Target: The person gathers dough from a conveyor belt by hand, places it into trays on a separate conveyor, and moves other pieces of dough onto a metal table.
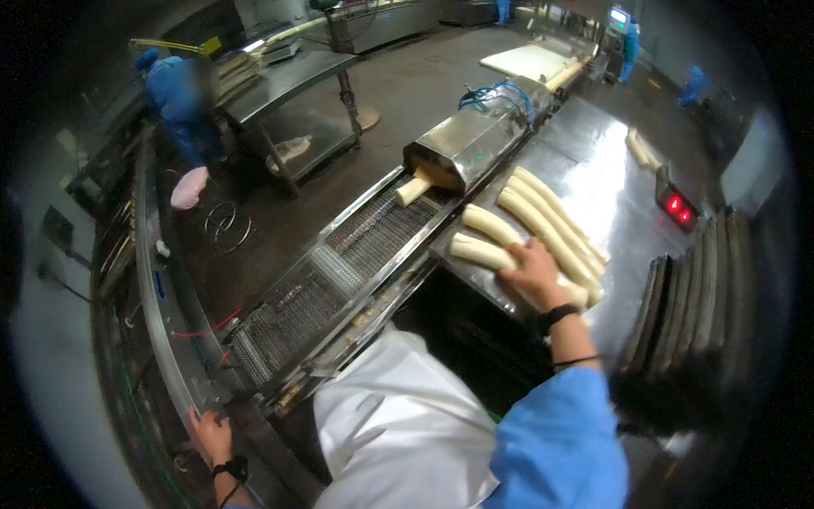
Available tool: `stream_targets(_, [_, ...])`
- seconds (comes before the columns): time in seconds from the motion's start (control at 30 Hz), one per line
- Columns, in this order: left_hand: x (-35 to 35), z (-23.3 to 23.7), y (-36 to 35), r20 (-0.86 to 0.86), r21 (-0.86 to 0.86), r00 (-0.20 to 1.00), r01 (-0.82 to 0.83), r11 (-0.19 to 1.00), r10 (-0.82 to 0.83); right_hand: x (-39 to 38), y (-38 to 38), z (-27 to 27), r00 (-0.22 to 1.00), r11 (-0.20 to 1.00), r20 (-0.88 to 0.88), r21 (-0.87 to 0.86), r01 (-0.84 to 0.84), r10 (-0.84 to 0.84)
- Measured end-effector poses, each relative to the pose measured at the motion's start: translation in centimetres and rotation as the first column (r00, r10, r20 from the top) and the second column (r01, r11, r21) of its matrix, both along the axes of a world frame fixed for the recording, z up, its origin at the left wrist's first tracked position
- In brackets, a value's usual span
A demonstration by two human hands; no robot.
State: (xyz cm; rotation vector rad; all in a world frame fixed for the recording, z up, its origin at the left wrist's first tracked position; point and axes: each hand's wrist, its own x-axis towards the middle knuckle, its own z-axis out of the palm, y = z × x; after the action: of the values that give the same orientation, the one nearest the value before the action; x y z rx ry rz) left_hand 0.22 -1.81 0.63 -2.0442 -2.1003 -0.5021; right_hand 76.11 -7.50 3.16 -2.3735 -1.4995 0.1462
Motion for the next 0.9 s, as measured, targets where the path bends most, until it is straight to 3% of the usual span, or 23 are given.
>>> stream_targets(0.1, [-0.2,0.3,0.3,-0.03,-0.035,1.0,0.008,0.999,-0.009,0.8,-0.6,0.6,0.963,0.96,-0.078,0.087,0.265,-0.259])
stream_targets(0.17, [-0.3,0.4,0.0,-0.014,-0.041,0.999,-0.029,0.999,0.029,1.6,-1.2,0.6,0.962,0.977,0.173,0.06,0.205,-0.212])
stream_targets(0.23, [0.0,0.7,0.0,-0.002,-0.033,1.0,0.025,0.999,-0.025,0.4,-2.1,1.7,0.971,0.98,0.134,0.024,0.197,-0.198])
stream_targets(0.3, [-0.1,0.6,0.1,0.018,-0.01,1.0,-0.023,1.0,0.023,0.4,-3.7,1.2,0.927,0.919,0.159,-0.154,0.363,-0.34])
stream_targets(0.37, [0.2,1.1,0.2,0.069,-0.073,0.997,-0.031,0.997,0.036,0.9,-6.4,0.9,0.914,0.867,0.181,-0.294,0.403,-0.363])
stream_targets(0.43, [0.1,0.9,0.2,0.034,-0.049,0.999,-0.041,0.998,0.042,1.1,-9.3,-0.1,0.887,0.857,0.119,-0.229,0.461,-0.446])
stream_targets(0.5, [0.2,1.0,0.2,0.019,-0.063,1.0,-0.021,0.998,0.022,0.9,-11.8,0.3,0.917,0.895,0.03,-0.209,0.394,-0.397])
stream_targets(0.6, [-0.2,0.9,0.2,0.018,-0.039,1.0,0.015,0.999,-0.014,4.6,-16.6,-5.7,0.939,0.943,-0.088,-0.05,0.328,-0.332])
stream_targets(0.67, [-0.2,1.0,0.3,0.023,-0.034,1.0,0.0,0.999,0.001,6.2,-18.3,-8.7,0.927,0.923,-0.307,0.248,0.295,-0.214])
stream_targets(0.7, [-0.1,1.0,0.2,0.027,-0.032,1.0,0.002,0.999,-0.002,6.4,-18.2,-8.8,0.93,0.926,-0.306,0.251,0.284,-0.202])
stream_targets(0.77, [-0.3,0.8,0.2,0.02,-0.032,1.0,-0.003,0.999,0.004,6.5,-18.4,-9.3,0.81,0.826,-0.5,0.282,0.487,-0.307])
stream_targets(0.9, [-0.2,0.7,0.5,0.007,-0.04,1.0,-0.016,0.999,0.016,7.5,-17.7,-9.5,0.817,0.786,-0.444,0.321,0.528,-0.368])
